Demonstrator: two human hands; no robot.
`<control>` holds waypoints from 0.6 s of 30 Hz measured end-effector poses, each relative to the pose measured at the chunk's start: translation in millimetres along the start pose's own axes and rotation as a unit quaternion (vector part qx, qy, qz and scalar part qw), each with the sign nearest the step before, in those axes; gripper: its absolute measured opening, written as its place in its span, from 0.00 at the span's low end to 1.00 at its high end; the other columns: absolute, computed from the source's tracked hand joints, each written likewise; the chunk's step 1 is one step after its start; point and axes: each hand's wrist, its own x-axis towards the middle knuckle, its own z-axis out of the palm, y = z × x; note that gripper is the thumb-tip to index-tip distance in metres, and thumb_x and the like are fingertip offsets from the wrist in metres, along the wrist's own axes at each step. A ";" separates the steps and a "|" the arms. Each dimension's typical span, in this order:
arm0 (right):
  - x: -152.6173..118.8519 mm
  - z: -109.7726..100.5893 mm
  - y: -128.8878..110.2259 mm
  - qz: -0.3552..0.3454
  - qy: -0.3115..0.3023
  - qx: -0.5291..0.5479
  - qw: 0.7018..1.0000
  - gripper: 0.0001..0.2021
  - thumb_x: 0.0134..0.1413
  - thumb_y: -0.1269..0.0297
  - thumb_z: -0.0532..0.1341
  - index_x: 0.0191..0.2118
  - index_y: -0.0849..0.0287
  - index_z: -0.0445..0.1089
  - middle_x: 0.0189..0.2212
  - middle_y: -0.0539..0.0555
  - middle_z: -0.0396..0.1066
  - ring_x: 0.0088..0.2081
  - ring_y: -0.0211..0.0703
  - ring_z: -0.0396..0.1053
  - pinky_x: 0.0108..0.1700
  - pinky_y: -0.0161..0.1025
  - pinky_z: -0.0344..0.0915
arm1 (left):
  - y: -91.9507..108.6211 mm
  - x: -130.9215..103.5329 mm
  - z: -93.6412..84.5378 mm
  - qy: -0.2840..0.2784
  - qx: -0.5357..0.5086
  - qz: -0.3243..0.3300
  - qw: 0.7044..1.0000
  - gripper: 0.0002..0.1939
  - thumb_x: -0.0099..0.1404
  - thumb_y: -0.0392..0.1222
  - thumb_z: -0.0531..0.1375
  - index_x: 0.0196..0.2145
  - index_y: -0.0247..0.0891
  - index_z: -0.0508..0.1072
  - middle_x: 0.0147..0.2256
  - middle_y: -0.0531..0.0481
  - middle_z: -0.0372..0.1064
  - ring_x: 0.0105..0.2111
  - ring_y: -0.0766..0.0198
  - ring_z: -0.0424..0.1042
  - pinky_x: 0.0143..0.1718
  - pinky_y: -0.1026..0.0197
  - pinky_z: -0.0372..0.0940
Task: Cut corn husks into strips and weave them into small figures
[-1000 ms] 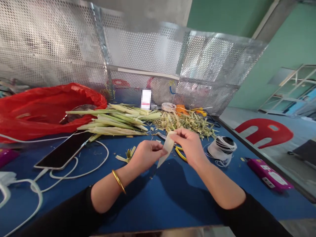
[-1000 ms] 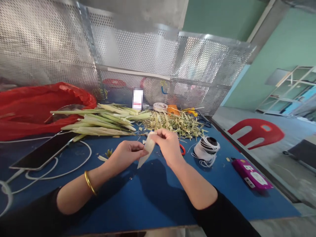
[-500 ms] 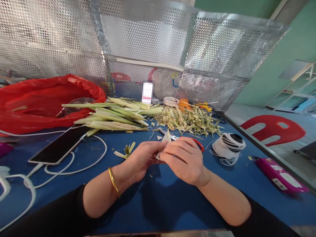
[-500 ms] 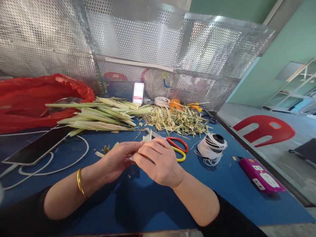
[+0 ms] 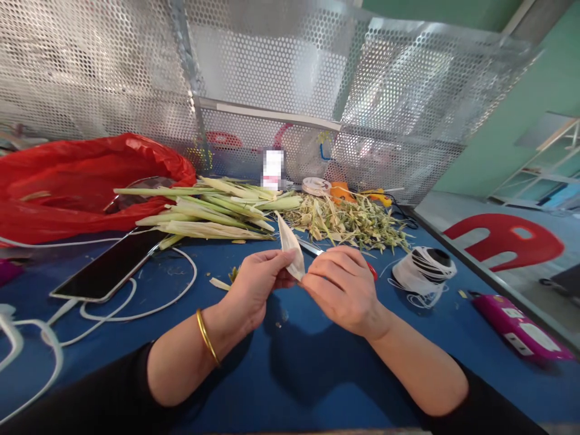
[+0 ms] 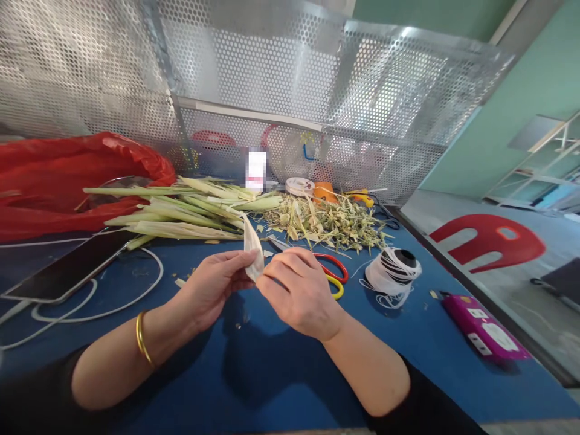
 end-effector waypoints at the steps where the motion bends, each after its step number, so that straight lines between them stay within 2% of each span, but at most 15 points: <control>1: 0.4 -0.1 -0.1 0.001 0.005 -0.004 1.000 0.06 0.55 0.75 0.60 0.33 0.55 0.70 0.30 0.49 0.74 0.37 0.39 0.68 0.48 0.41 0.63 | 0.4 -1.0 0.4 -0.010 0.003 -0.002 1.000 0.17 0.47 0.49 0.69 0.28 0.31 0.77 0.26 0.48 0.72 0.24 0.69 0.67 0.28 0.66 0.63; 4: 1.6 -0.4 0.2 0.017 0.021 -0.021 0.999 0.07 0.55 0.75 0.59 0.34 0.55 0.70 0.30 0.50 0.74 0.38 0.40 0.68 0.48 0.41 0.62 | 2.1 -4.4 2.1 -0.042 0.011 -0.026 0.999 0.17 0.44 0.46 0.71 0.28 0.31 0.77 0.27 0.47 0.73 0.26 0.67 0.69 0.30 0.65 0.65; 9: 2.8 0.3 1.1 0.061 -0.001 0.032 0.998 0.06 0.56 0.74 0.60 0.33 0.55 0.70 0.30 0.50 0.73 0.38 0.41 0.68 0.46 0.42 0.62 | 2.7 -5.4 3.3 -0.025 0.013 -0.020 0.999 0.15 0.42 0.44 0.71 0.27 0.31 0.78 0.28 0.47 0.74 0.26 0.68 0.69 0.30 0.65 0.64; 14: 1.7 3.2 1.8 0.174 -0.016 0.117 0.978 0.05 0.57 0.69 0.60 0.30 0.56 0.69 0.29 0.51 0.71 0.37 0.42 0.67 0.44 0.42 0.61 | 1.6 -3.6 2.6 -0.006 0.051 0.006 0.999 0.14 0.45 0.45 0.70 0.27 0.33 0.78 0.24 0.48 0.74 0.24 0.67 0.70 0.28 0.65 0.64; 18: 0.2 5.9 3.7 0.239 -0.015 0.160 0.958 0.05 0.56 0.67 0.61 0.29 0.55 0.67 0.28 0.50 0.70 0.35 0.42 0.67 0.42 0.42 0.61 | 1.4 -3.7 3.0 -0.016 0.064 0.010 0.998 0.14 0.46 0.47 0.69 0.27 0.33 0.79 0.24 0.47 0.75 0.25 0.65 0.72 0.29 0.64 0.64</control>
